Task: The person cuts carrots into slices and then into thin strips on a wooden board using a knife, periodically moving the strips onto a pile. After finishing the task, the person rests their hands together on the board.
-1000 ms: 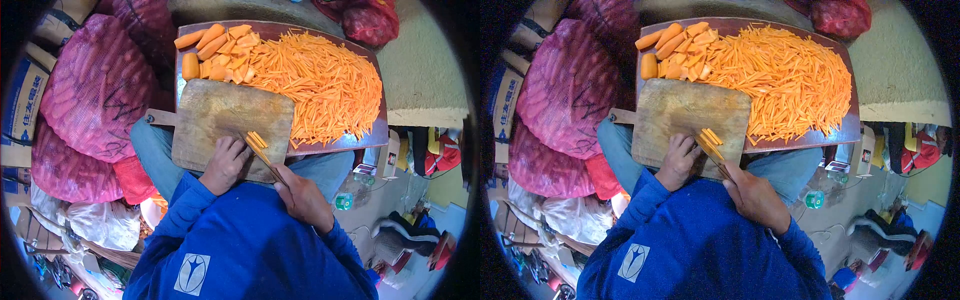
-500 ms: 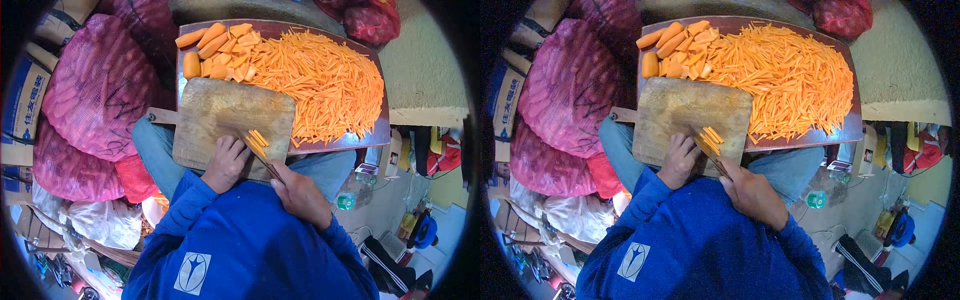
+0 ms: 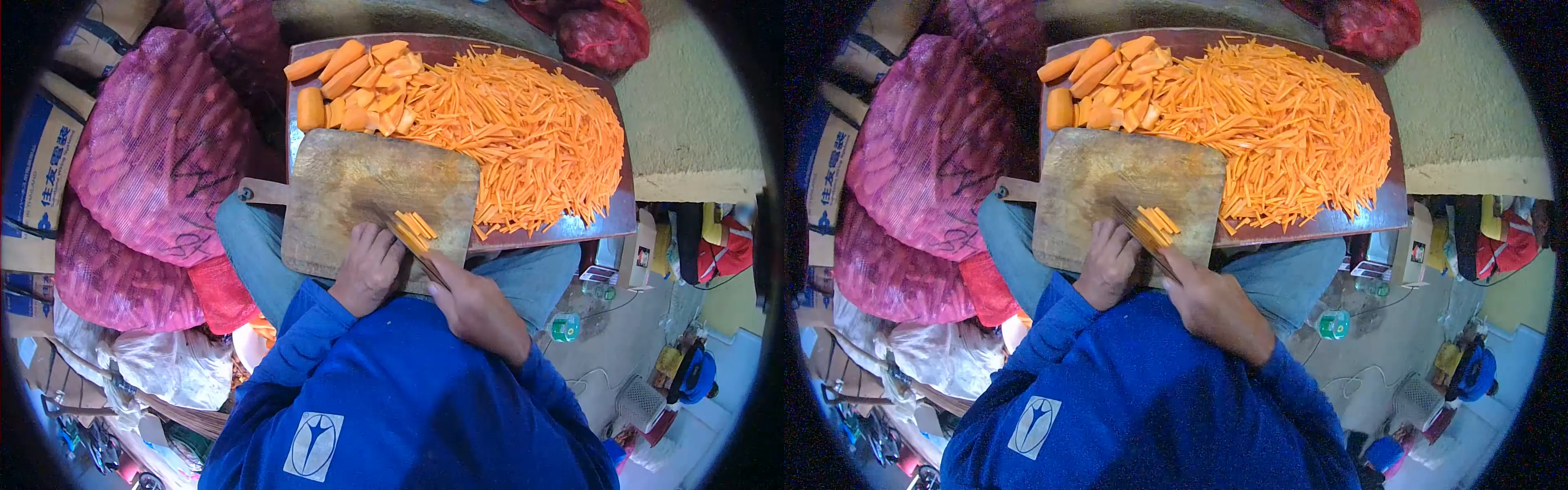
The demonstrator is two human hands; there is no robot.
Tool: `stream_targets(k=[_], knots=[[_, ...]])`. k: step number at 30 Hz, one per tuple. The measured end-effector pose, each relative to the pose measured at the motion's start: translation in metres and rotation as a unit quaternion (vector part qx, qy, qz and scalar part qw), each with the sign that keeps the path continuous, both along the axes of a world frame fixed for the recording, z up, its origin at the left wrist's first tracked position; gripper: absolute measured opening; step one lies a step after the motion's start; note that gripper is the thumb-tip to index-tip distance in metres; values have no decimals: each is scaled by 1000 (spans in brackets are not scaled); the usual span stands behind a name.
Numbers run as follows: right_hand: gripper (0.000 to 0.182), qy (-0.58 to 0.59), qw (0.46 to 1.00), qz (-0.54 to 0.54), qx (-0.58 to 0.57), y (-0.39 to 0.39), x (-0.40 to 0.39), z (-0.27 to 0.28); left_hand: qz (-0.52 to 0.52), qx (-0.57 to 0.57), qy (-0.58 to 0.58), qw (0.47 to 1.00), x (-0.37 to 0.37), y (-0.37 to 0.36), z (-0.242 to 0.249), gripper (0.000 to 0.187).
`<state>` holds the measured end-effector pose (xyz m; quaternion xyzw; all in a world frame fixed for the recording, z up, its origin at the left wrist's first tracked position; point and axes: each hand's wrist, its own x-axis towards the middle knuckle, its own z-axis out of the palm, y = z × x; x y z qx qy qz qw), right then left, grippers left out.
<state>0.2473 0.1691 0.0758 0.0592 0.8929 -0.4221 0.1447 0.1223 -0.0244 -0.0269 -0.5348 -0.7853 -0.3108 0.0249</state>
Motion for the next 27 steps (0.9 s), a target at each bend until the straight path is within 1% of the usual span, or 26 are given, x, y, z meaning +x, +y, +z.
stream_targets(k=[2, 5, 8, 9, 12, 14, 18, 20, 21, 23, 24, 26, 27], knots=[[44, 36, 999, 4, -17, -3, -15, -12, 15, 19, 4, 1000, 2, 2, 0, 45], [44, 55, 998, 15, -20, 2, -14, -9, 22, 1, 2, 1000, 2, 2, 1, 43], [43, 27, 999, 16, -32, 10, 6, 11, 19, 22, 14, 999, 1, 2, 3, 41], [43, 24, 999, 23, -30, 10, 9, 11, 26, 23, 11, 999, 2, 2, 2, 41], [43, -4, 1000, -1, -22, 5, 8, 4, 15, 21, 18, 1000, 1, 0, 2, 41], [42, 33, 999, -8, -38, -1, -11, -9, 20, 27, 26, 999, 1, 2, 6, 40], [43, 62, 996, 9, -58, 2, -25, -5, 30, 35, 24, 999, 2, 4, 4, 40], [44, 13, 999, 14, -33, 6, -8, 11, 27, 37, 24, 999, 3, 3, 1, 38], [44, 9, 999, 20, -33, 7, -2, 13, 34, 37, 21, 999, 3, 2, 1, 38], [43, -10, 1000, 3, -29, 7, 7, 14, 12, 34, 18, 999, 1, 1, 4, 37], [43, -10, 1000, 1, -28, 5, 4, 11, 11, 35, 18, 999, 1, 1, 3, 37], [42, 39, 999, 6, 0, -1, -6, -4, 15, 35, 24, 999, 2, 2, 0, 36], [42, 39, 999, 5, 0, -3, -12, -9, 13, 36, 24, 999, 3, 3, -1, 36]])
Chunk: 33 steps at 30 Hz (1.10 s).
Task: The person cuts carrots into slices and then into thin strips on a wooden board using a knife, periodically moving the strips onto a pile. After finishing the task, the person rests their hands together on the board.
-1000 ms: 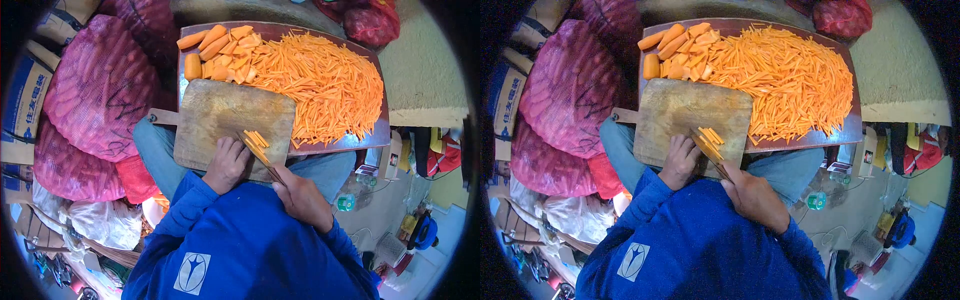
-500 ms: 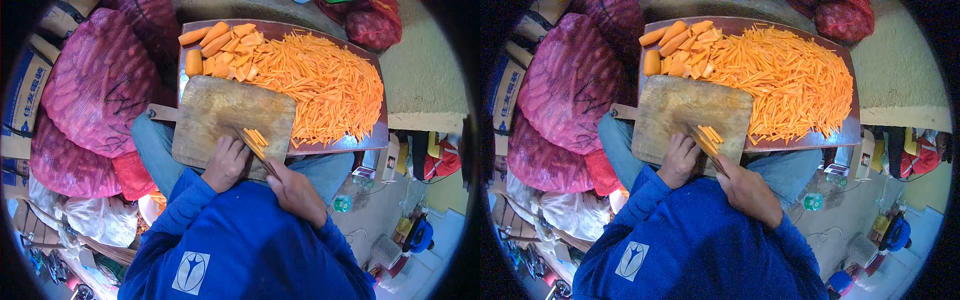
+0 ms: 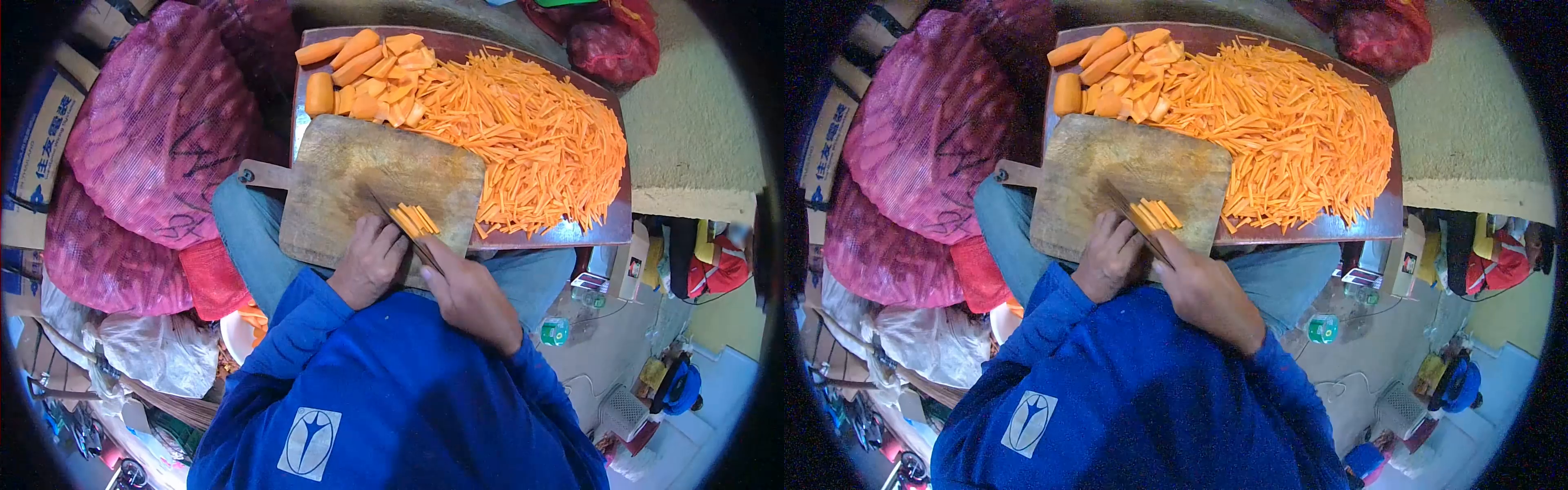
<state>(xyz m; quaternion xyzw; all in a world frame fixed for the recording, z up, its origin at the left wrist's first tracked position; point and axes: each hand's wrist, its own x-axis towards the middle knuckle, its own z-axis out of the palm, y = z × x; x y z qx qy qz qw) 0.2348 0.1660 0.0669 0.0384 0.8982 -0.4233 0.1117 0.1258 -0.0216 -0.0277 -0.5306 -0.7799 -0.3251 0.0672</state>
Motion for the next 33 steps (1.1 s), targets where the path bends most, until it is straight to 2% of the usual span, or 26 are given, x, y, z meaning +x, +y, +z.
stream_targets(k=[3, 9, 11, 17, 20, 24, 27, 30, 32, 33], knots=[[43, 45, 998, 0, -50, -2, -12, -5, 7, 33, -6, 999, -2, 2, 1, 36], [42, -54, 998, -13, -27, 4, 16, 23, 7, 10, -6, 1000, -1, -2, 3, 37], [40, 1, 999, -22, -42, 1, 14, 11, 13, 7, -3, 1000, 0, -1, 3, 38], [42, -7, 999, -3, -43, 2, -7, 0, 12, 38, 9, 999, -1, 1, 6, 37], [41, 8, 999, -11, -39, 4, 11, 13, 22, 25, 14, 999, 1, 0, 6, 36], [41, 1, 999, -16, -33, 1, 9, 2, 15, 12, -2, 1000, 0, -1, 4, 35], [42, 42, 998, -7, -41, -1, -4, -6, 17, 15, 4, 1000, 0, 1, -1, 33], [40, 21, 999, 2, -46, -4, -9, -1, 5, 29, 3, 1000, 0, -1, -1, 33], [39, -48, 999, 22, 12, -6, -14, 4, 12, 47, 4, 999, -1, 1, 2, 36], [39, -44, 999, 20, 11, -8, -13, 3, 10, 45, 8, 999, -1, 1, 2, 36]])
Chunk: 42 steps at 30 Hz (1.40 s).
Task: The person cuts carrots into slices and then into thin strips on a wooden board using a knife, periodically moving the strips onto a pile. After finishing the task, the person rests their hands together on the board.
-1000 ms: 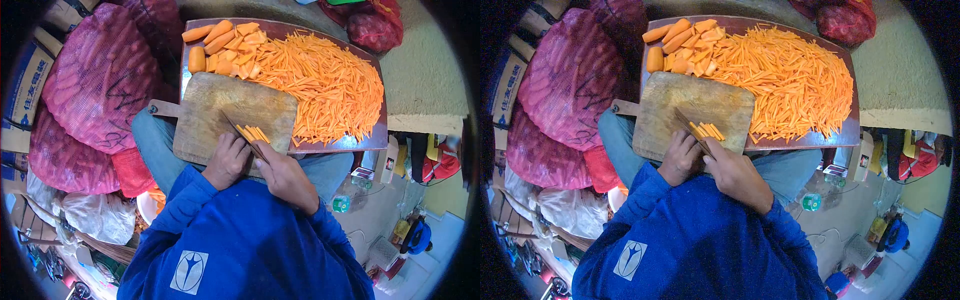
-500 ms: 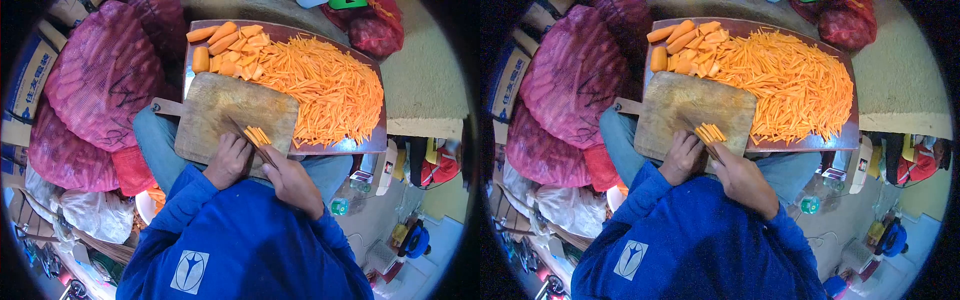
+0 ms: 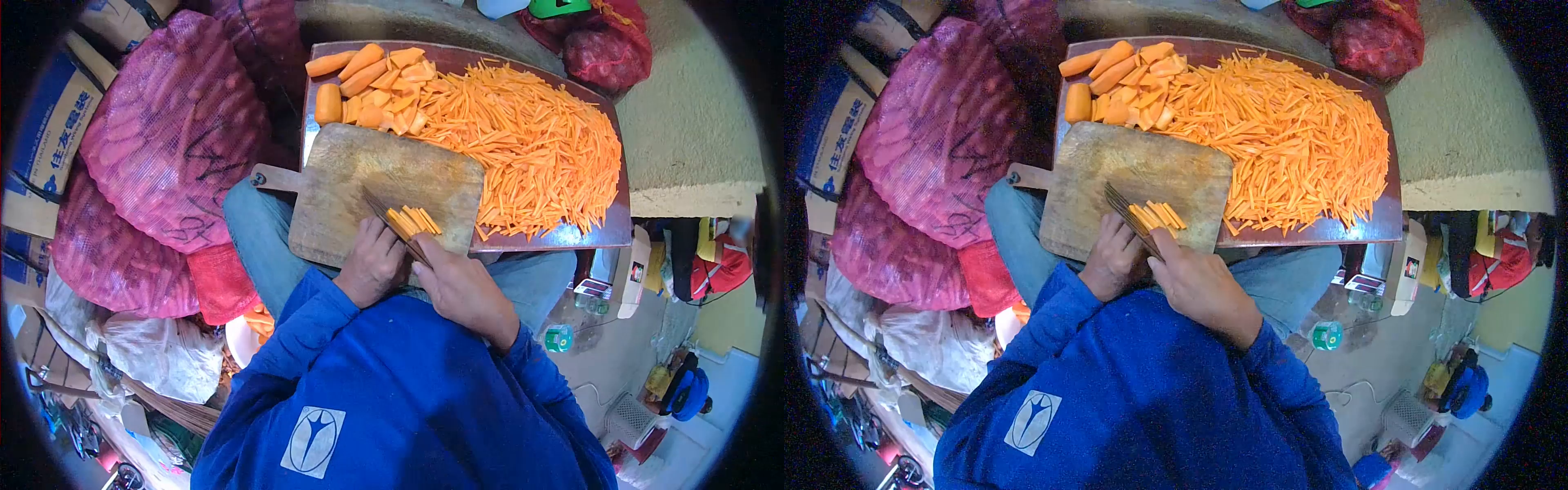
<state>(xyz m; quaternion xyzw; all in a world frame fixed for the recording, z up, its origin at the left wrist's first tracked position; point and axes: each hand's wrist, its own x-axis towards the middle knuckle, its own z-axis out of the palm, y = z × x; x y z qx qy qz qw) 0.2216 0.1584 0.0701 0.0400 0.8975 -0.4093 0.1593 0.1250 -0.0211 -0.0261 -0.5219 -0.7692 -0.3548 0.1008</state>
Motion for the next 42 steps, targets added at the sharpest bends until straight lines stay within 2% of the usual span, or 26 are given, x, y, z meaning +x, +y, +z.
stream_targets(k=[3, 6, 8, 12, 14, 15, 17, 22, 24, 28, 31, 34, 41, 42], knots=[[35, 20, 1000, -3, 1, 1, 4, -9, 13, 10, 7, 1000, 1, 0, -3, 36], [36, 84, 994, -37, -55, 10, 7, -13, 51, 20, -31, 998, 0, 1, -2, 29], [37, 65, 980, -107, -158, 17, 13, -11, 115, 46, -79, 989, 2, 0, -4, 28], [42, 36, 971, -138, -190, 25, 19, -15, 109, 66, -83, 988, -3, 3, -2, 22], [43, 135, 974, -112, -142, 24, 20, -16, 120, 69, -71, 988, -2, 4, -2, 23], [43, 137, 974, -115, -142, 24, 23, -16, 118, 69, -70, 988, -2, 4, 0, 23], [48, 179, 982, -46, -24, 22, 31, -12, 148, 145, -120, 971, -2, -1, 3, 22], [47, 85, 996, -7, -17, 18, 39, 1, 248, 141, -115, 952, -15, -18, 15, 21], [44, 55, 994, 3, -91, 19, 36, -5, 249, 127, -107, 954, -20, -24, 13, 20], [40, 78, 993, -34, -86, 34, 25, -8, 217, 68, -50, 973, -20, -24, 19, 21], [36, 75, 994, -77, -25, 63, 10, -3, 189, 25, -84, 978, -13, -22, 7, 21], [36, 192, 975, -81, 77, 89, -7, -16, 166, 20, -45, 985, -14, -17, 2, 20], [28, 255, 955, -109, 105, 129, -30, -10, 161, -15, -20, 987, -14, -16, 2, 20], [29, 233, 960, -117, 103, 136, -31, -6, 157, -12, -19, 987, -14, -16, 3, 20]])
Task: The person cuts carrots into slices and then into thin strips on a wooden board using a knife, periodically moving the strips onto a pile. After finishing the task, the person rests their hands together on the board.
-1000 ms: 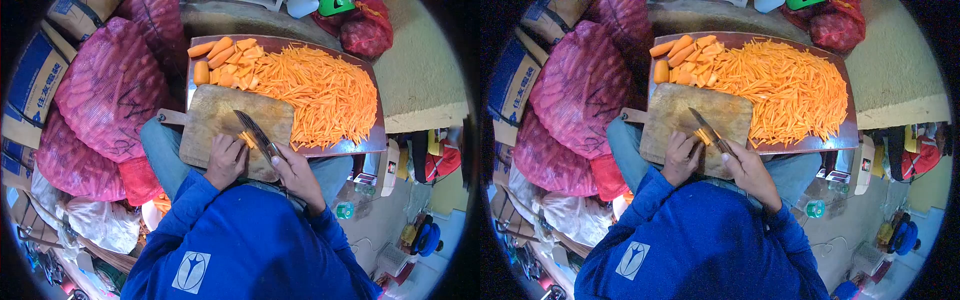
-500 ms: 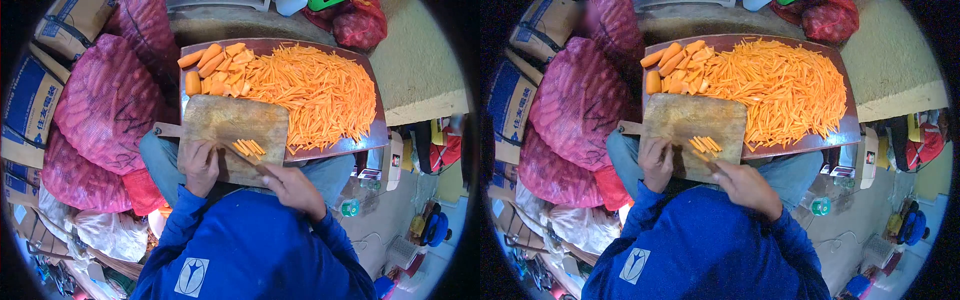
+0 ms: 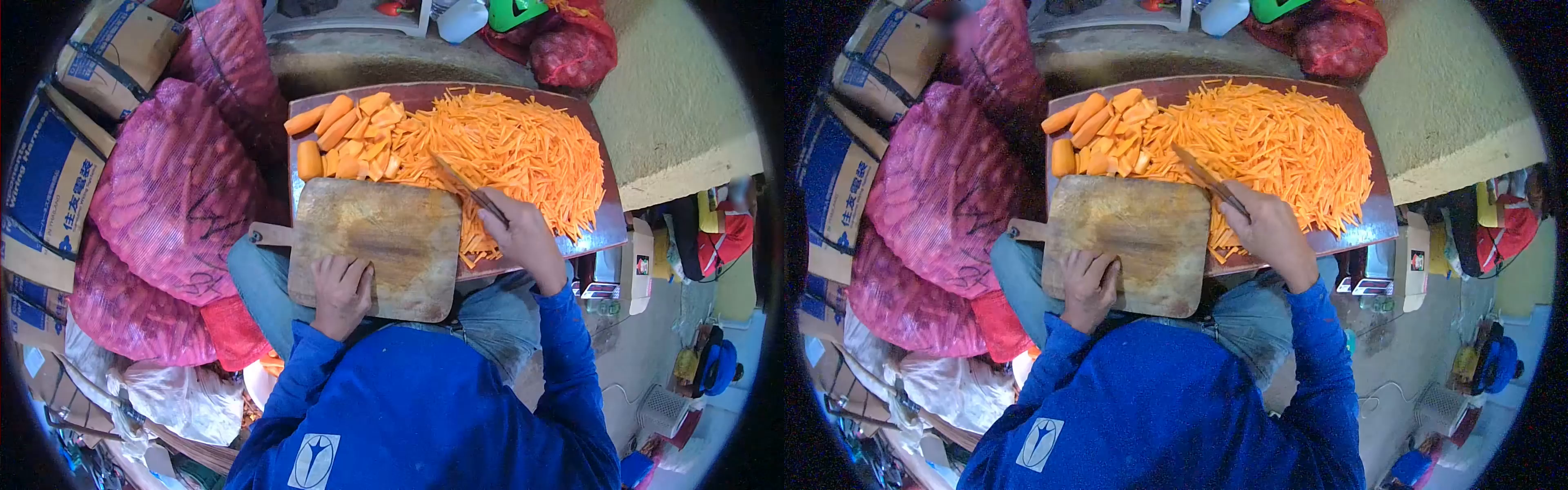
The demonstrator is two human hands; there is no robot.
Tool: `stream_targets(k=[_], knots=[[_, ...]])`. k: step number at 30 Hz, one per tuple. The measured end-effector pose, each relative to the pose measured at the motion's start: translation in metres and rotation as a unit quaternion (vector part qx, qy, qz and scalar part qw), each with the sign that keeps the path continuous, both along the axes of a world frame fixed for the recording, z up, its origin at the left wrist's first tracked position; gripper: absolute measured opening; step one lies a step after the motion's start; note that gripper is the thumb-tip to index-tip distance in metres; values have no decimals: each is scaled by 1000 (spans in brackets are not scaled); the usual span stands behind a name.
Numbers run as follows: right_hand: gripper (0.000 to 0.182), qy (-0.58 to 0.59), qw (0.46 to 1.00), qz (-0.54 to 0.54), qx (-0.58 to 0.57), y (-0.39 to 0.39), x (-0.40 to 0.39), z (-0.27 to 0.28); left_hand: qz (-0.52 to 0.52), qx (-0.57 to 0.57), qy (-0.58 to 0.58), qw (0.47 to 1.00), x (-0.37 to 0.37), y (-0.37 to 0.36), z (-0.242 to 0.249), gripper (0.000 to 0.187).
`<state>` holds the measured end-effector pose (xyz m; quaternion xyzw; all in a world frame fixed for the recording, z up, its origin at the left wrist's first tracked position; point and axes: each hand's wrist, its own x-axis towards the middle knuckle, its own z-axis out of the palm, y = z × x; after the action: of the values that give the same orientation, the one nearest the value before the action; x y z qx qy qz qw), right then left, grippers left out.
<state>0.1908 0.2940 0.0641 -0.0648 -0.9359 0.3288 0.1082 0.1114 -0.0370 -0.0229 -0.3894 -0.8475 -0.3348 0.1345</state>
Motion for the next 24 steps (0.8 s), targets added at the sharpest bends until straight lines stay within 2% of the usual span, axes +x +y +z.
stream_targets(k=[6, 8, 9, 11, 12, 14, 15, 17, 21, 24], knots=[[33, 47, 997, -61, -13, 39, -2, 14, -1, 32, -49, 998, -7, 10, 8, 14], [33, 63, 994, -75, -47, 50, -4, 14, -23, 58, -124, 990, -12, 19, 18, 12], [33, 66, 994, -78, -45, 53, -4, 13, -26, 59, -121, 990, -17, 26, 23, 12], [33, 153, 984, -64, -60, 54, -8, 10, -53, 82, -152, 984, -29, 43, 35, 11], [33, 157, 984, -66, -59, 50, -6, 16, -56, 82, -148, 984, -35, 53, 45, 11], [30, 78, 993, -62, 57, 32, 3, 29, -82, 113, -78, 987, -48, 77, 69, 11], [30, 81, 993, -66, 57, 27, 5, 28, -86, 112, -76, 987, -55, 89, 84, 11], [26, 103, 978, -10, 181, 19, 11, 25, -126, 137, -3, 983, -68, 115, 106, 16], [31, 64, 973, 21, 222, 11, 21, 21, -171, 113, 35, 978, -98, 173, 114, 31], [31, 78, 965, 32, 250, 4, 25, 28, -195, -74, 33, 977, -113, 210, 102, 60]])
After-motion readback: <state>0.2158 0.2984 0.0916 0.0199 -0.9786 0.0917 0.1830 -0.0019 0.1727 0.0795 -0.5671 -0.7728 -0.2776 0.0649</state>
